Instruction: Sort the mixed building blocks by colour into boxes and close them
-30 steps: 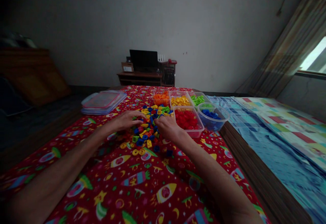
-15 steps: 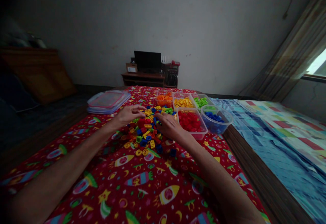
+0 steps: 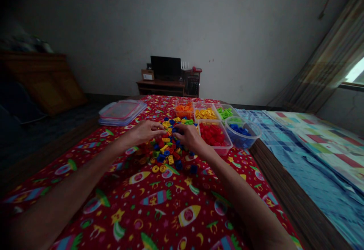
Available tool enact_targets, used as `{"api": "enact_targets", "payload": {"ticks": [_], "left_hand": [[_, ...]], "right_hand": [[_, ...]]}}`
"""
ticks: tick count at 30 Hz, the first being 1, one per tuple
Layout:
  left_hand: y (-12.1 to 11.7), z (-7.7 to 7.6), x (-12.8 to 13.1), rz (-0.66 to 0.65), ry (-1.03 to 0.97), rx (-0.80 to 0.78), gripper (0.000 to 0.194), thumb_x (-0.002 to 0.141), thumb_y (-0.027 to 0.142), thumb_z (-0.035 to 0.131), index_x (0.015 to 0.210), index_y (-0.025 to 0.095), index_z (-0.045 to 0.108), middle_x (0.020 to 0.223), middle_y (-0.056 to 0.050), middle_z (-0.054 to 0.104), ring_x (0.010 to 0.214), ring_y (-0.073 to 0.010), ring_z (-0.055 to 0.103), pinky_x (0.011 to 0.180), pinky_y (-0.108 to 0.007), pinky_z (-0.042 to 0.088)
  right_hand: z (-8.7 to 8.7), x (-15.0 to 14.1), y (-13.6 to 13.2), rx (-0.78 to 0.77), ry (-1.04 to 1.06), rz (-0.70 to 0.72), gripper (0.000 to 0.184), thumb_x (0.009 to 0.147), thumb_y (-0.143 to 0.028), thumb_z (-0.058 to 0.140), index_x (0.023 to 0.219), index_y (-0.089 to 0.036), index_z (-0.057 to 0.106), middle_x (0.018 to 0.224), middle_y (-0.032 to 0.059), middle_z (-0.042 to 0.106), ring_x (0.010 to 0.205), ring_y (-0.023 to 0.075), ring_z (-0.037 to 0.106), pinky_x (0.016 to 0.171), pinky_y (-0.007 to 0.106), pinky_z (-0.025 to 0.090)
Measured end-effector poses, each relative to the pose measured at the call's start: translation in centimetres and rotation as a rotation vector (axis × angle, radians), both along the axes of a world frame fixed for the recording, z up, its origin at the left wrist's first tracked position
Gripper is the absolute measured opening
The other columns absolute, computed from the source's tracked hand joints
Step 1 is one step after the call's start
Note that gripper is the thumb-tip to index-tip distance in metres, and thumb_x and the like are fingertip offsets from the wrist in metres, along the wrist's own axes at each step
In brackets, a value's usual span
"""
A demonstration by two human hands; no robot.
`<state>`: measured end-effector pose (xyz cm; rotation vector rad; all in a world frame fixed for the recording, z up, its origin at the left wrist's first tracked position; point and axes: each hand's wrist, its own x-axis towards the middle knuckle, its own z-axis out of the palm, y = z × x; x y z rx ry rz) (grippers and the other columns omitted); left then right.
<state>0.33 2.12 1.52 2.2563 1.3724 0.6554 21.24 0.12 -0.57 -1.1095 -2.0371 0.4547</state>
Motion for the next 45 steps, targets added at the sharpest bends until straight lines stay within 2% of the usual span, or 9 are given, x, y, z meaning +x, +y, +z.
{"api": "enact_targets", "payload": {"ticks": [4, 9, 15, 21, 26, 31, 37, 41, 45], "left_hand": [[-0.3, 1.1, -1.9, -0.014, 0.462, 0.03, 0.02, 0.068, 0.038, 0.064, 0.072, 0.021, 0.071, 0.065, 0.0, 0.068, 0.059, -0.0146, 0.057, 0.051, -0.022, 0.035], [-1.2, -0.2, -0.6, -0.103, 0.598, 0.001, 0.015, 0.066, 0.032, 0.062, 0.073, 0.022, 0.07, 0.068, -0.001, 0.067, 0.058, -0.0157, 0.056, 0.051, -0.023, 0.035], [-0.7, -1.1, 0.0, -0.088, 0.326, 0.185, 0.015, 0.068, 0.032, 0.06, 0.071, 0.02, 0.067, 0.073, -0.005, 0.066, 0.066, -0.0201, 0.059, 0.061, -0.027, 0.042], [0.4, -0.9, 0.1, 0.011, -0.115, -0.03, 0.026, 0.066, 0.029, 0.064, 0.089, 0.018, 0.064, 0.068, -0.001, 0.068, 0.064, -0.0184, 0.063, 0.059, -0.027, 0.048], [-0.3, -0.5, 1.0, 0.008, -0.559, -0.345, 0.058, 0.067, 0.038, 0.071, 0.115, 0.015, 0.05, 0.07, 0.0, 0.069, 0.064, -0.0173, 0.066, 0.06, -0.028, 0.052], [-0.6, -1.0, 2.1, -0.001, -0.595, -0.431, 0.066, 0.068, 0.044, 0.073, 0.12, 0.014, 0.046, 0.064, 0.0, 0.067, 0.058, -0.016, 0.065, 0.058, -0.027, 0.051], [-0.4, -1.1, 1.5, -0.014, -0.385, -0.081, 0.048, 0.085, 0.057, 0.044, 0.104, 0.015, 0.057, 0.07, -0.003, 0.068, 0.061, -0.0171, 0.065, 0.06, -0.027, 0.05], [-0.6, -0.5, 0.8, 0.03, -0.146, 0.192, 0.041, 0.089, 0.048, 0.036, 0.094, 0.017, 0.064, 0.077, -0.004, 0.071, 0.071, -0.0179, 0.064, 0.066, -0.025, 0.048], [-0.5, -0.6, 1.0, 0.008, -0.023, 0.263, 0.038, 0.089, 0.041, 0.036, 0.092, 0.018, 0.066, 0.079, -0.003, 0.071, 0.074, -0.0182, 0.064, 0.071, -0.026, 0.046]], "right_hand": [[0.5, 0.4, 0.6, -0.36, 0.4, 0.003, 0.027, 0.074, -0.03, 0.063, 0.094, -0.014, 0.065, 0.068, 0.0008, 0.063, 0.057, 0.0116, 0.055, 0.053, 0.023, 0.041], [0.8, 0.0, 0.1, -0.607, 0.755, 0.093, 0.027, 0.063, -0.028, 0.071, 0.084, -0.016, 0.058, 0.071, 0.001, 0.065, 0.065, 0.0109, 0.059, 0.054, 0.02, 0.044], [0.7, -0.3, 0.1, -0.686, 0.82, 0.113, 0.026, 0.06, -0.02, 0.067, 0.083, -0.018, 0.057, 0.068, -0.0012, 0.065, 0.064, 0.0097, 0.059, 0.058, 0.02, 0.045], [0.6, -0.4, 0.0, -0.691, 0.768, 0.117, 0.025, 0.059, -0.022, 0.072, 0.08, -0.017, 0.059, 0.068, -0.0011, 0.063, 0.067, 0.0104, 0.06, 0.06, 0.02, 0.046], [0.7, -0.8, -0.4, -0.547, 0.486, 0.106, 0.037, 0.064, -0.026, 0.072, 0.098, -0.016, 0.062, 0.067, -0.0024, 0.06, 0.058, 0.0088, 0.054, 0.054, 0.02, 0.042], [0.2, -1.6, -0.7, -0.327, 0.222, 0.107, 0.033, 0.07, -0.033, 0.068, 0.098, -0.015, 0.066, 0.068, -0.0021, 0.062, 0.057, 0.009, 0.052, 0.053, 0.02, 0.038], [2.1, 1.5, -0.3, 0.028, -0.037, -0.121, 0.028, 0.082, -0.033, 0.056, 0.101, -0.015, 0.067, 0.082, 0.0049, 0.069, 0.071, 0.0153, 0.061, 0.065, 0.025, 0.044], [4.2, 8.1, 0.9, 0.263, -0.191, -0.419, 0.027, 0.083, -0.032, 0.053, 0.097, -0.015, 0.068, 0.084, 0.0085, 0.07, 0.075, 0.0177, 0.062, 0.073, 0.03, 0.045], [4.7, 15.0, 1.7, 0.249, -0.285, -0.718, 0.028, 0.078, -0.03, 0.056, 0.096, -0.014, 0.07, 0.081, 0.0098, 0.07, 0.074, 0.0197, 0.063, 0.073, 0.032, 0.047]]}}
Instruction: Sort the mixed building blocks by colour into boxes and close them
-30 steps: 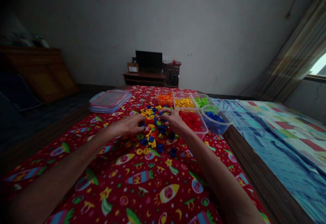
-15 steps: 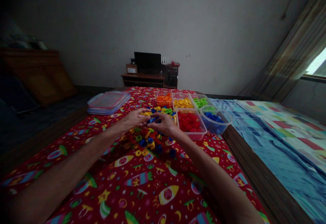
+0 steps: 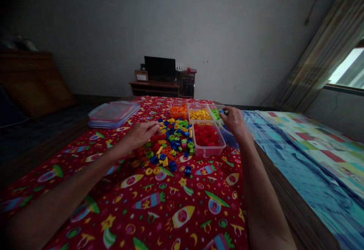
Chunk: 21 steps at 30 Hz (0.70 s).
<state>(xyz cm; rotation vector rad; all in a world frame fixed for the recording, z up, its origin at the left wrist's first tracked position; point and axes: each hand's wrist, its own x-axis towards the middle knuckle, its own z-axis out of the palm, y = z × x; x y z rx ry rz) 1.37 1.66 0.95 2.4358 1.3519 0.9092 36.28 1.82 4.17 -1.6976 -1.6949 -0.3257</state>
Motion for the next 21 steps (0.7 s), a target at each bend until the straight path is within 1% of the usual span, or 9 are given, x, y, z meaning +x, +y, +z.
{"api": "enact_targets", "payload": {"ticks": [3, 5, 8, 9, 11, 13, 16, 18, 21], "left_hand": [[-0.6, -0.3, 1.1, -0.076, 0.045, 0.062, 0.034, 0.089, 0.038, 0.039, 0.098, 0.019, 0.066, 0.092, -0.005, 0.071, 0.085, -0.0197, 0.064, 0.08, -0.028, 0.047], [-2.0, -0.6, 2.4, -0.225, 0.077, 0.119, 0.033, 0.09, 0.038, 0.042, 0.104, 0.019, 0.065, 0.104, -0.007, 0.069, 0.097, -0.0209, 0.062, 0.088, -0.031, 0.045], [-5.3, -1.5, 4.9, -0.594, 0.182, 0.166, 0.031, 0.09, 0.036, 0.046, 0.114, 0.022, 0.06, 0.119, -0.008, 0.063, 0.115, -0.0202, 0.054, 0.101, -0.033, 0.039], [-6.5, -1.9, 5.7, -0.685, 0.246, 0.169, 0.033, 0.09, 0.035, 0.048, 0.119, 0.023, 0.057, 0.126, -0.008, 0.059, 0.12, -0.0204, 0.05, 0.105, -0.035, 0.035], [-8.4, -3.1, 7.0, -0.798, 0.336, 0.23, 0.033, 0.088, 0.037, 0.051, 0.119, 0.026, 0.057, 0.132, -0.006, 0.055, 0.128, -0.0227, 0.043, 0.109, -0.041, 0.029], [-9.1, -4.2, 7.6, -0.826, 0.406, 0.284, 0.033, 0.089, 0.037, 0.049, 0.121, 0.029, 0.055, 0.132, -0.004, 0.055, 0.13, -0.0226, 0.04, 0.111, -0.043, 0.025], [-7.8, -5.2, 7.2, -0.705, 0.464, 0.358, 0.031, 0.09, 0.03, 0.047, 0.12, 0.028, 0.055, 0.124, -0.004, 0.06, 0.128, -0.0221, 0.042, 0.113, -0.044, 0.02], [-6.2, -5.2, 6.4, -0.602, 0.502, 0.382, 0.027, 0.09, 0.024, 0.048, 0.115, 0.026, 0.058, 0.119, -0.004, 0.062, 0.128, -0.0224, 0.041, 0.113, -0.045, 0.018], [-3.5, -4.3, 4.8, -0.565, 0.527, 0.363, 0.022, 0.09, 0.022, 0.048, 0.108, 0.025, 0.061, 0.121, -0.002, 0.062, 0.13, -0.0217, 0.039, 0.113, -0.043, 0.018]], "right_hand": [[0.0, 3.0, -0.3, -0.131, 0.047, -0.065, 0.033, 0.074, -0.032, 0.06, 0.099, -0.013, 0.07, 0.071, 0.0073, 0.069, 0.066, 0.0189, 0.063, 0.067, 0.031, 0.047], [0.2, 3.7, -0.8, -0.157, 0.101, -0.087, 0.035, 0.074, -0.034, 0.059, 0.099, -0.011, 0.07, 0.066, 0.0067, 0.067, 0.061, 0.0184, 0.062, 0.064, 0.031, 0.047], [1.1, 3.4, -1.5, -0.054, 0.195, -0.108, 0.034, 0.079, -0.032, 0.051, 0.092, -0.008, 0.071, 0.062, 0.008, 0.066, 0.058, 0.018, 0.062, 0.062, 0.031, 0.047], [1.4, 3.0, -1.6, -0.013, 0.22, -0.096, 0.034, 0.08, -0.031, 0.048, 0.09, -0.008, 0.071, 0.062, 0.0084, 0.066, 0.058, 0.0177, 0.062, 0.062, 0.031, 0.047], [1.9, 2.3, -1.8, 0.048, 0.237, -0.062, 0.033, 0.081, -0.029, 0.046, 0.086, -0.008, 0.071, 0.061, 0.009, 0.066, 0.058, 0.0177, 0.062, 0.062, 0.031, 0.047], [2.3, 1.5, -2.0, 0.08, 0.21, -0.047, 0.031, 0.081, -0.03, 0.046, 0.083, -0.011, 0.07, 0.059, 0.0088, 0.066, 0.06, 0.0185, 0.062, 0.063, 0.031, 0.046], [2.7, 0.0, -2.2, 0.092, 0.137, -0.036, 0.029, 0.082, -0.03, 0.046, 0.079, -0.014, 0.07, 0.059, 0.0073, 0.065, 0.063, 0.0188, 0.062, 0.065, 0.03, 0.044], [2.7, -1.1, -2.3, 0.08, 0.098, -0.013, 0.028, 0.082, -0.029, 0.046, 0.079, -0.015, 0.07, 0.062, 0.007, 0.066, 0.064, 0.018, 0.062, 0.066, 0.029, 0.043], [2.3, -3.1, -2.1, 0.05, 0.044, 0.041, 0.028, 0.083, -0.027, 0.045, 0.082, -0.016, 0.07, 0.068, 0.0073, 0.068, 0.065, 0.0167, 0.061, 0.065, 0.027, 0.041]]}}
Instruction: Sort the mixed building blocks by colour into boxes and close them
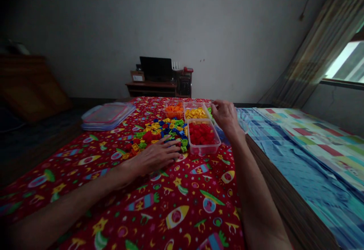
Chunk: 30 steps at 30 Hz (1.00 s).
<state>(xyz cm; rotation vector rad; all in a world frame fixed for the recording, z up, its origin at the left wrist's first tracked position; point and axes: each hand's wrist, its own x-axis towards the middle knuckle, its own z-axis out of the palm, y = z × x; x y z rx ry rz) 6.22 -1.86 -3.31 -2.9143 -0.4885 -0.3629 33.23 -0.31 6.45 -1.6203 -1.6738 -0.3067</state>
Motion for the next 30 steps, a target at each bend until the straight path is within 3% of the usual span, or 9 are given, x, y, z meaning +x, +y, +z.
{"api": "enact_targets", "payload": {"ticks": [5, 11, 17, 23, 26, 30], "left_hand": [[3.9, 1.4, -2.7, 0.042, -0.099, -0.104, 0.022, 0.089, 0.029, 0.05, 0.105, 0.022, 0.063, 0.127, -0.006, 0.058, 0.125, -0.0209, 0.044, 0.109, -0.04, 0.029], [7.4, 1.4, -6.2, 0.247, -0.318, -0.264, 0.021, 0.081, 0.036, 0.058, 0.087, 0.018, 0.068, 0.112, -0.011, 0.065, 0.115, -0.0247, 0.053, 0.101, -0.041, 0.04], [7.7, 1.1, -7.4, 0.375, -0.379, -0.292, 0.03, 0.078, 0.046, 0.055, 0.086, 0.02, 0.068, 0.106, -0.008, 0.068, 0.109, -0.0242, 0.057, 0.098, -0.039, 0.042], [7.7, 1.1, -8.0, 0.42, -0.349, -0.291, 0.037, 0.079, 0.05, 0.051, 0.093, 0.019, 0.068, 0.108, -0.008, 0.068, 0.106, -0.0238, 0.059, 0.097, -0.038, 0.044], [7.8, 1.3, -8.5, 0.436, -0.341, -0.305, 0.041, 0.081, 0.05, 0.048, 0.1, 0.02, 0.067, 0.111, -0.007, 0.068, 0.105, -0.0234, 0.06, 0.095, -0.037, 0.045], [8.2, 1.1, -9.2, 0.47, -0.352, -0.301, 0.042, 0.082, 0.048, 0.045, 0.103, 0.019, 0.066, 0.112, -0.008, 0.067, 0.106, -0.024, 0.059, 0.096, -0.038, 0.044]], "right_hand": [[-1.7, -4.0, 0.4, -0.124, -0.132, 0.113, 0.026, 0.085, -0.024, 0.044, 0.082, -0.018, 0.07, 0.072, 0.0072, 0.068, 0.066, 0.0157, 0.057, 0.061, 0.025, 0.036], [-3.9, -8.8, -0.6, -0.325, -0.318, 0.346, 0.022, 0.082, -0.012, 0.046, 0.083, -0.015, 0.068, 0.07, 0.0072, 0.064, 0.058, 0.013, 0.049, 0.055, 0.026, 0.028], [-7.4, -11.4, -0.9, -0.356, -0.512, 0.539, 0.026, 0.086, -0.012, 0.042, 0.098, -0.015, 0.065, 0.086, 0.0102, 0.065, 0.073, 0.0157, 0.055, 0.062, 0.025, 0.035], [-10.9, -11.7, -0.2, -0.292, -0.555, 0.598, 0.033, 0.085, -0.009, 0.042, 0.112, -0.013, 0.059, 0.1, 0.0138, 0.06, 0.086, 0.0193, 0.054, 0.072, 0.028, 0.041], [-11.3, -11.5, 0.2, -0.266, -0.49, 0.665, 0.03, 0.083, -0.008, 0.045, 0.109, -0.011, 0.06, 0.091, 0.0109, 0.061, 0.08, 0.0169, 0.053, 0.073, 0.027, 0.041], [-9.7, -11.1, 0.3, -0.253, -0.354, 0.667, 0.025, 0.083, -0.007, 0.044, 0.1, -0.01, 0.062, 0.083, 0.0087, 0.062, 0.075, 0.0147, 0.051, 0.071, 0.025, 0.039]]}}
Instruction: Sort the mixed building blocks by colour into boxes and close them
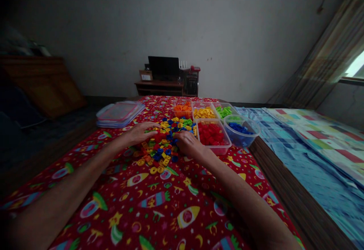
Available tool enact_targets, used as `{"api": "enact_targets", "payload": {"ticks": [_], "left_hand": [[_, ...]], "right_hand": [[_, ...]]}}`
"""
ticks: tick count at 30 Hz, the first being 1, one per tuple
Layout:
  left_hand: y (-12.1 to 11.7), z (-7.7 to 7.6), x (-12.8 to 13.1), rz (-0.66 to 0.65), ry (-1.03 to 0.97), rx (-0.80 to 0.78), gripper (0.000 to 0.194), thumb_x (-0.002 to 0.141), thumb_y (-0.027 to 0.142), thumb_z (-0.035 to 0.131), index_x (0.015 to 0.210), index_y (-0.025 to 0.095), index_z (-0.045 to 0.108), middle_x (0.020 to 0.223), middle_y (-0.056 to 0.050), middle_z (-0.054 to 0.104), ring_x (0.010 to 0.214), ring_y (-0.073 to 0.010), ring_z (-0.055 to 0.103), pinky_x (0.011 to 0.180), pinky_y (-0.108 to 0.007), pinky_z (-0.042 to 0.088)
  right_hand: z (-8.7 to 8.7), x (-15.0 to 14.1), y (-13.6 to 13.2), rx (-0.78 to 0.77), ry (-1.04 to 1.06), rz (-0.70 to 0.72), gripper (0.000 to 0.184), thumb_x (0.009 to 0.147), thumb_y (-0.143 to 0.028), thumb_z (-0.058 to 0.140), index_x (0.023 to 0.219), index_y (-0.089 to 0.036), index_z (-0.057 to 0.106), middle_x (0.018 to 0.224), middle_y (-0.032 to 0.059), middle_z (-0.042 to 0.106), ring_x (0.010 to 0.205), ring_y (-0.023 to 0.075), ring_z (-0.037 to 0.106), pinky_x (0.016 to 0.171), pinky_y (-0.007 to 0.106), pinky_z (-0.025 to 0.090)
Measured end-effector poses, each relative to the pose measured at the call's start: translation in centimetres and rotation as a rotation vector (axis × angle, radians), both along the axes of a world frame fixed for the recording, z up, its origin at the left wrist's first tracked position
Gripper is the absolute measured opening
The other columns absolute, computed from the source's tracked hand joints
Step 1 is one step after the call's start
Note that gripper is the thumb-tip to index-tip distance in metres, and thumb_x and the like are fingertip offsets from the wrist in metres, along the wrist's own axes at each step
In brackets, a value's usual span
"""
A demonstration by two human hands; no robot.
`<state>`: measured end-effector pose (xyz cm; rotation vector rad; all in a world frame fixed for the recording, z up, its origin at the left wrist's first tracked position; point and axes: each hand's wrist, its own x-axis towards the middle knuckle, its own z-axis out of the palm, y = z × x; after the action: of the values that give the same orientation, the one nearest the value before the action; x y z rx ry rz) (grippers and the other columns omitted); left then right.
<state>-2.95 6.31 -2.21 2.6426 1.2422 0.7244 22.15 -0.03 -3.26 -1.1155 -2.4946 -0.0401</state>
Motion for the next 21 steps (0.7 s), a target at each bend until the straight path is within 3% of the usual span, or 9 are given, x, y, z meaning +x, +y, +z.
{"api": "enact_targets", "payload": {"ticks": [3, 7, 12, 15, 21], "left_hand": [[0.5, -0.7, -0.3, 0.049, -0.022, 0.021, 0.044, 0.083, 0.047, 0.042, 0.106, 0.016, 0.064, 0.114, -0.01, 0.066, 0.107, -0.0245, 0.059, 0.096, -0.039, 0.044], [1.2, -1.6, -0.9, 0.115, -0.082, 0.059, 0.05, 0.086, 0.048, 0.035, 0.113, 0.013, 0.06, 0.117, -0.013, 0.063, 0.109, -0.0252, 0.057, 0.097, -0.04, 0.043], [1.7, -2.8, -2.4, 0.175, -0.12, 0.073, 0.052, 0.089, 0.05, 0.028, 0.112, 0.015, 0.059, 0.114, -0.012, 0.065, 0.108, -0.0241, 0.059, 0.096, -0.038, 0.044], [1.9, -3.8, -3.1, 0.205, -0.148, 0.037, 0.057, 0.09, 0.053, 0.022, 0.113, 0.015, 0.058, 0.115, -0.012, 0.065, 0.109, -0.0234, 0.058, 0.099, -0.038, 0.042], [1.9, -5.5, -3.0, 0.216, -0.202, -0.033, 0.065, 0.089, 0.058, 0.016, 0.108, 0.014, 0.06, 0.116, -0.013, 0.064, 0.111, -0.0222, 0.057, 0.103, -0.036, 0.039]], "right_hand": [[1.8, 0.0, 0.1, -0.022, 0.018, -0.028, 0.027, 0.08, -0.003, 0.041, 0.095, -0.009, 0.064, 0.076, 0.0065, 0.061, 0.066, 0.0128, 0.048, 0.064, 0.024, 0.036], [3.4, -1.4, 1.1, -0.021, 0.003, -0.079, 0.036, 0.077, -0.002, 0.044, 0.107, -0.01, 0.061, 0.08, 0.0066, 0.063, 0.072, 0.0135, 0.051, 0.066, 0.023, 0.034], [3.6, -4.1, 2.6, -0.026, -0.095, -0.164, 0.026, 0.086, -0.015, 0.043, 0.101, -0.011, 0.064, 0.087, 0.0101, 0.065, 0.081, 0.0166, 0.056, 0.07, 0.024, 0.036], [3.6, -5.0, 2.9, -0.048, -0.151, -0.251, 0.029, 0.09, -0.026, 0.043, 0.098, -0.009, 0.065, 0.096, 0.0147, 0.066, 0.089, 0.02, 0.058, 0.074, 0.026, 0.039], [3.5, -5.6, 3.7, -0.181, -0.233, -0.253, 0.029, 0.087, -0.027, 0.046, 0.103, -0.011, 0.065, 0.105, 0.0155, 0.066, 0.094, 0.0219, 0.061, 0.076, 0.027, 0.042]]}}
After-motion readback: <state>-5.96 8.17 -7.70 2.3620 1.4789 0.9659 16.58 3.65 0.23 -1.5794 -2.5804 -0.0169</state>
